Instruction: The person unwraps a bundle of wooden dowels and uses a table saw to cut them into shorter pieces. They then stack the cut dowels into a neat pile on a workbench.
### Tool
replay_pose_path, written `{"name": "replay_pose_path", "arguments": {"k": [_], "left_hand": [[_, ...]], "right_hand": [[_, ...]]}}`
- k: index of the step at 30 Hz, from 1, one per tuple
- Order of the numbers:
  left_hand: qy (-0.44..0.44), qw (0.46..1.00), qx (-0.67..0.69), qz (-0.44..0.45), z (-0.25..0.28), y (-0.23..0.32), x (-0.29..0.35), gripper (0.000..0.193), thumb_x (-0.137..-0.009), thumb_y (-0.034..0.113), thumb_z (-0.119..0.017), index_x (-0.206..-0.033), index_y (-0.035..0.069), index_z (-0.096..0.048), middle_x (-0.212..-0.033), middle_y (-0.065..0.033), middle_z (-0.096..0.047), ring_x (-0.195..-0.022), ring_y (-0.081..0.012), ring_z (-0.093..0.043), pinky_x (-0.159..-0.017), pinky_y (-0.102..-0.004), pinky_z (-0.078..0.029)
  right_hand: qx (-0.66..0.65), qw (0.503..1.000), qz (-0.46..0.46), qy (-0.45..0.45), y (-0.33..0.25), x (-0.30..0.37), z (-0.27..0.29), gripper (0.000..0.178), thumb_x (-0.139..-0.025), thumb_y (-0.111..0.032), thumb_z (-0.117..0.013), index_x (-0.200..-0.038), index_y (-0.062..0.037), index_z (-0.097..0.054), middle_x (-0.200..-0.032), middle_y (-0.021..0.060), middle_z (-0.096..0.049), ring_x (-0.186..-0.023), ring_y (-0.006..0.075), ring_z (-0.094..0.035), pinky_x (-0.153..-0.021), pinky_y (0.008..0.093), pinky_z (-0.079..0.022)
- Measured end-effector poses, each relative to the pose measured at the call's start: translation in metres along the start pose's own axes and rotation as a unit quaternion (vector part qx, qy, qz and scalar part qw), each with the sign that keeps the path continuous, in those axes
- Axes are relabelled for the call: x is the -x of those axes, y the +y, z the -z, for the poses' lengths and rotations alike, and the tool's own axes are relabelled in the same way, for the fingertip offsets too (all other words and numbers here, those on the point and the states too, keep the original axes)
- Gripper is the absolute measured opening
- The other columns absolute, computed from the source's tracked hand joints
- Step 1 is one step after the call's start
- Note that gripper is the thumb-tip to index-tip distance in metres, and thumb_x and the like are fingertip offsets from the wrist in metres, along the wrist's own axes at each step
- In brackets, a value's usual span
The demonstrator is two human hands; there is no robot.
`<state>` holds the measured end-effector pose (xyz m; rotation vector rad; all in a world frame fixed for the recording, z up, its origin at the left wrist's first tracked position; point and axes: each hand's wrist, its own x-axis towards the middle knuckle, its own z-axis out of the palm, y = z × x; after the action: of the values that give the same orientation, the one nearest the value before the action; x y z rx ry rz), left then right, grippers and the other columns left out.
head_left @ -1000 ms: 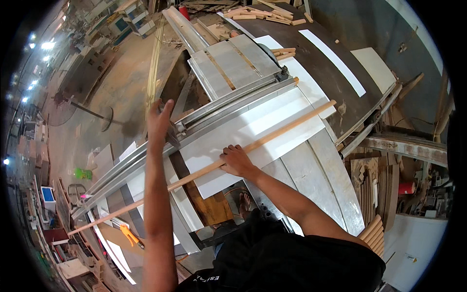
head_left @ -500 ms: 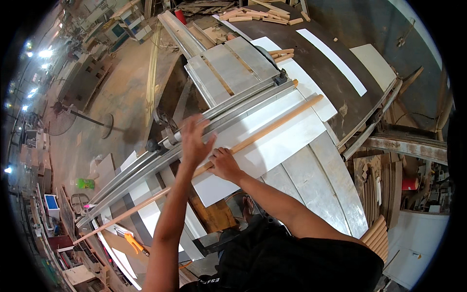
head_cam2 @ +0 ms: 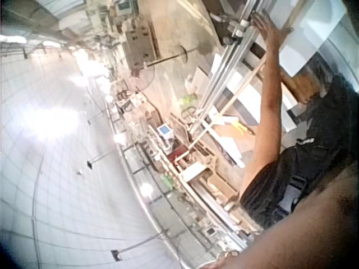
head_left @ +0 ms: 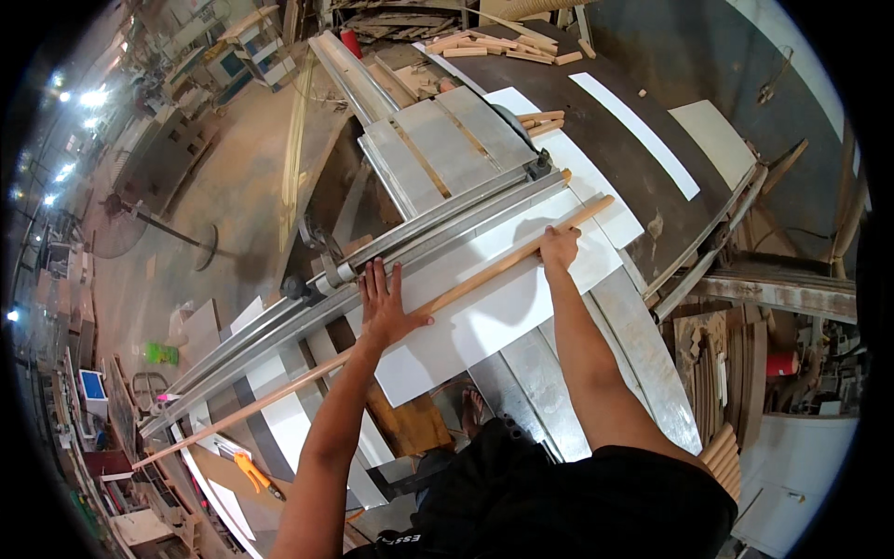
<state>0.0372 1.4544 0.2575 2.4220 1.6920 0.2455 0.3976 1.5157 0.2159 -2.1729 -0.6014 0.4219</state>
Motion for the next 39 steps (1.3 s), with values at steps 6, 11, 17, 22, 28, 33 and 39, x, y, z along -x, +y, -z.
{"name": "replay_pose_path", "arguments": {"k": [6,11,17,22,28,33,39], "left_hand": [[0.051,0.998,-0.029,0.010,-0.006,-0.015,0.002,0.110,-0.065,0.044,-0.087,-0.151,0.007,-0.029,-0.154,-0.0247,-0.023,-0.143,-0.0448,-0.021,-0.116,-0.0571,-0.018],[0.084,0.996,-0.003,0.020,0.004,-0.001,-0.011,0.096,-0.068,0.034,-0.086,-0.145,0.005,-0.037,-0.141,-0.0207,-0.040,-0.132,-0.0407,-0.037,-0.109,-0.0538,-0.029],[0.111,0.992,-0.060,0.026,-0.001,-0.002,-0.022,0.090,-0.070,0.033,-0.085,-0.141,0.003,-0.040,-0.128,-0.0198,-0.046,-0.120,-0.0387,-0.045,-0.104,-0.0507,-0.034],[0.076,0.995,-0.050,0.041,-0.001,-0.004,-0.033,0.082,-0.071,0.032,-0.084,-0.135,0.001,-0.044,-0.125,-0.0204,-0.046,-0.117,-0.0400,-0.046,-0.100,-0.0503,-0.038],[0.123,0.991,-0.058,0.004,-0.003,-0.009,-0.032,0.080,-0.071,0.035,-0.083,-0.133,0.002,-0.045,-0.121,-0.0183,-0.048,-0.114,-0.0376,-0.048,-0.100,-0.0500,-0.038],[0.114,0.993,-0.038,0.004,-0.007,-0.006,-0.041,0.081,-0.072,0.035,-0.083,-0.134,0.001,-0.043,-0.125,-0.0204,-0.047,-0.117,-0.0395,-0.046,-0.101,-0.0515,-0.036],[0.097,0.994,-0.029,0.035,-0.009,-0.009,-0.041,0.082,-0.071,0.035,-0.084,-0.133,0.001,-0.043,-0.123,-0.0198,-0.047,-0.117,-0.0386,-0.045,-0.101,-0.0496,-0.035]], "right_hand": [[-0.082,0.991,-0.044,-0.097,-0.027,0.024,-0.039,0.044,-0.087,-0.018,-0.065,-0.115,0.0034,-0.039,-0.088,0.0324,-0.067,-0.068,0.0415,-0.070,-0.062,0.0455,-0.060],[-0.058,0.996,-0.023,-0.064,-0.010,0.016,-0.083,0.040,-0.086,-0.019,-0.063,-0.114,0.0032,-0.046,-0.091,0.0320,-0.067,-0.087,0.0463,-0.068,-0.080,0.0505,-0.056],[-0.066,0.997,0.015,-0.022,-0.019,0.023,-0.086,0.035,-0.086,-0.018,-0.062,-0.110,0.0032,-0.050,-0.088,0.0329,-0.067,-0.086,0.0479,-0.067,-0.078,0.0516,-0.055],[-0.078,0.996,0.034,0.008,-0.025,0.026,-0.081,0.033,-0.087,-0.019,-0.063,-0.108,0.0034,-0.052,-0.086,0.0319,-0.067,-0.084,0.0483,-0.067,-0.077,0.0518,-0.055],[-0.040,0.999,0.023,0.024,-0.045,0.038,-0.069,0.039,-0.089,-0.018,-0.061,-0.119,0.0035,-0.050,-0.086,0.0297,-0.068,-0.083,0.0469,-0.067,-0.076,0.0519,-0.055],[-0.091,0.995,0.019,-0.027,-0.028,0.016,-0.072,0.061,-0.089,-0.016,-0.061,-0.141,0.0029,-0.035,-0.080,0.0274,-0.068,-0.074,0.0424,-0.068,-0.070,0.0478,-0.056],[-0.194,0.978,-0.050,-0.062,-0.047,0.027,-0.063,0.066,-0.090,-0.012,-0.060,-0.146,0.0025,-0.027,-0.074,0.0204,-0.067,-0.045,0.0270,-0.062,-0.045,0.0378,-0.052]]}}
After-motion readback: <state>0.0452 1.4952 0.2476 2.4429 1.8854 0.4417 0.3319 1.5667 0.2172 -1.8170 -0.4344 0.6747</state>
